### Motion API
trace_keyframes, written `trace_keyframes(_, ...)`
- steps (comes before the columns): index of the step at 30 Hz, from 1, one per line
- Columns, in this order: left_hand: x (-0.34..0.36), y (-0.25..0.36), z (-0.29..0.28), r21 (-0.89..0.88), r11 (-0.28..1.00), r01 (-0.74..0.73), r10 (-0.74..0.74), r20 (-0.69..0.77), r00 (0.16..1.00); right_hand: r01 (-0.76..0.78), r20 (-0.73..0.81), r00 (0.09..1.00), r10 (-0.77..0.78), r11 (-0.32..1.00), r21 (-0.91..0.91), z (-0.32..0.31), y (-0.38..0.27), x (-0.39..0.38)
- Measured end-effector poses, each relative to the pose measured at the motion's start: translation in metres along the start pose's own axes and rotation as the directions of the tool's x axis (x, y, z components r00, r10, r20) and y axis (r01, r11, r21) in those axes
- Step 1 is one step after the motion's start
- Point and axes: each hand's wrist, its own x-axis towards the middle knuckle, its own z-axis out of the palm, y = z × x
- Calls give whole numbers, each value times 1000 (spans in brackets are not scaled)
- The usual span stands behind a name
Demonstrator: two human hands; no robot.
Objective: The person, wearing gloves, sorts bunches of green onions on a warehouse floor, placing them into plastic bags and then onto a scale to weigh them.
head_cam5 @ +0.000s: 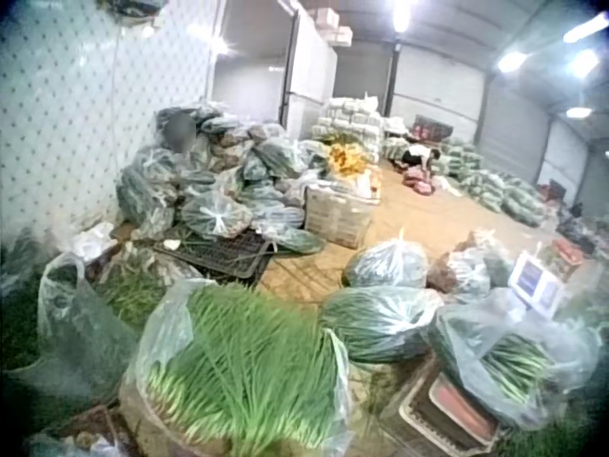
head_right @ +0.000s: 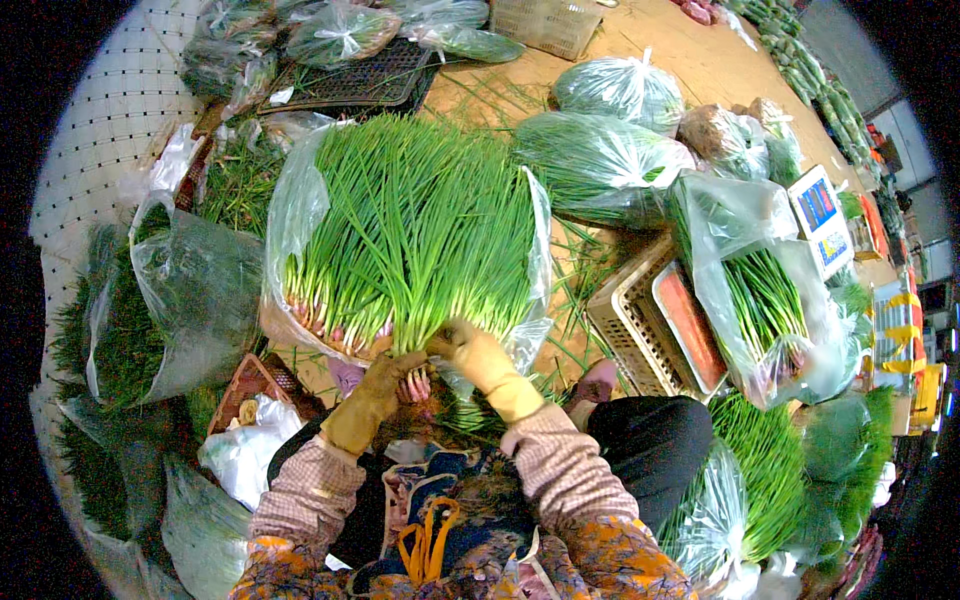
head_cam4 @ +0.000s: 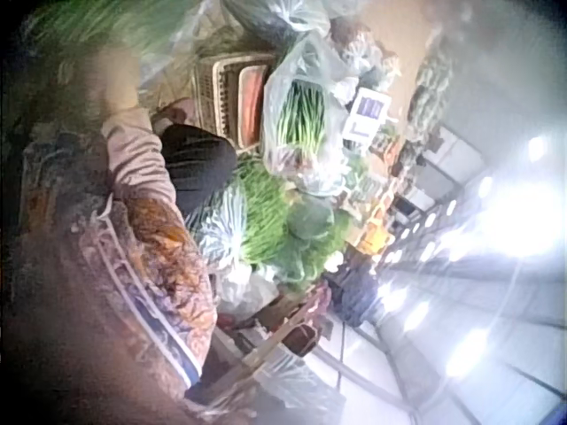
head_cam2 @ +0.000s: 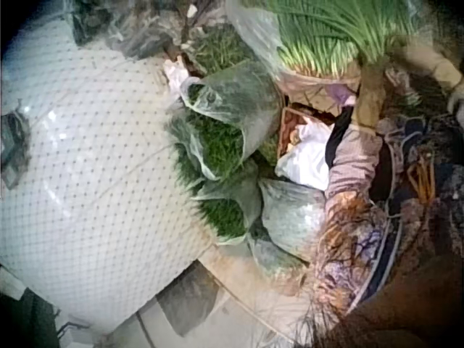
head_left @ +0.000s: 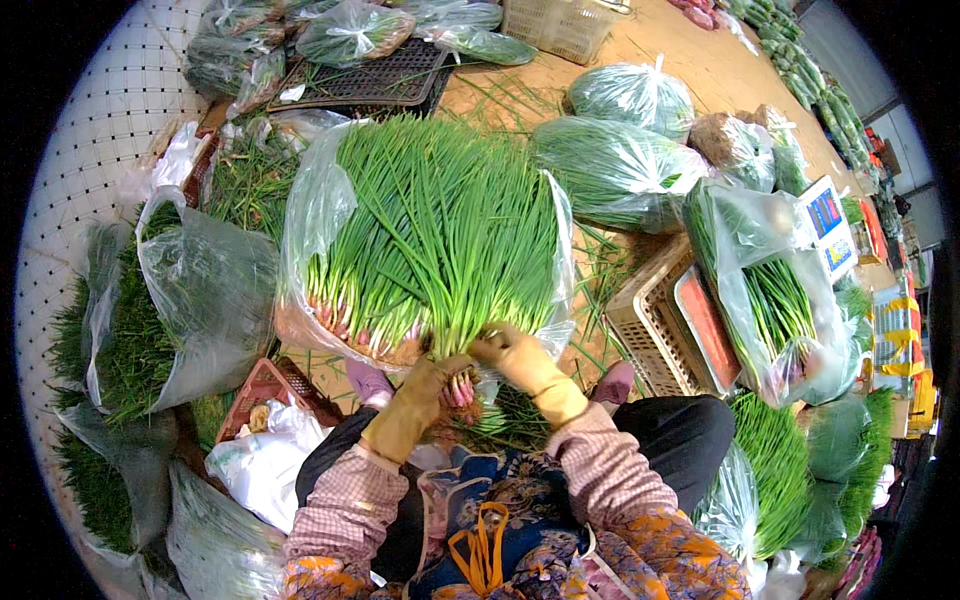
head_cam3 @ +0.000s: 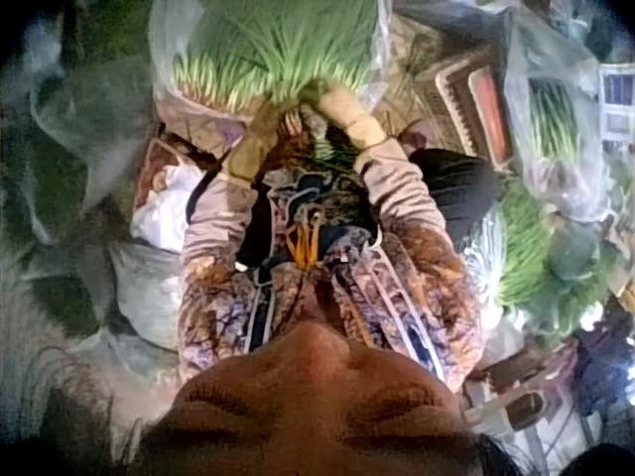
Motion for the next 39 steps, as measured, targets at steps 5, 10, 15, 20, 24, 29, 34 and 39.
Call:
trace_keyframes(5, -10, 24, -9, 108, 965, -240, 248, -74, 966, 567, 166, 823, -543, 765, -306, 16, 55, -12)
trace_keyframes(10, -51, 80, -4, 122, 925, -360, 377, -166, 911, 131, 529, 797, 291, 772, -622, 8, 136, -31)
trace_keyframes(15, -43, 76, -10, 47, 930, -363, 363, -254, 897, -552, -52, 833, 551, 821, -145, 29, 153, 52)
trace_keyframes(20, -26, 67, -20, -120, 965, -233, 187, -307, 933, -721, -260, 692, 673, 627, -297, 71, 179, 104)
trace_keyframes(24, -29, 63, -18, -100, 958, -268, 247, -182, 952, -747, -230, 664, 712, 617, -245, 60, 197, 110)
trace_keyframes(29, -36, 67, -26, -12, 973, -229, 222, -200, 954, -758, -129, 652, 747, 639, -131, 35, 179, 91)
trace_keyframes(34, -41, 67, -15, -65, 972, -226, 208, -213, 955, -577, 222, 798, 560, 607, 546, -8, 184, 40)
trace_keyframes(39, -26, 60, -9, -26, 991, -134, 128, -159, 979, -493, 260, 778, 572, 300, 817, -30, 152, -4)
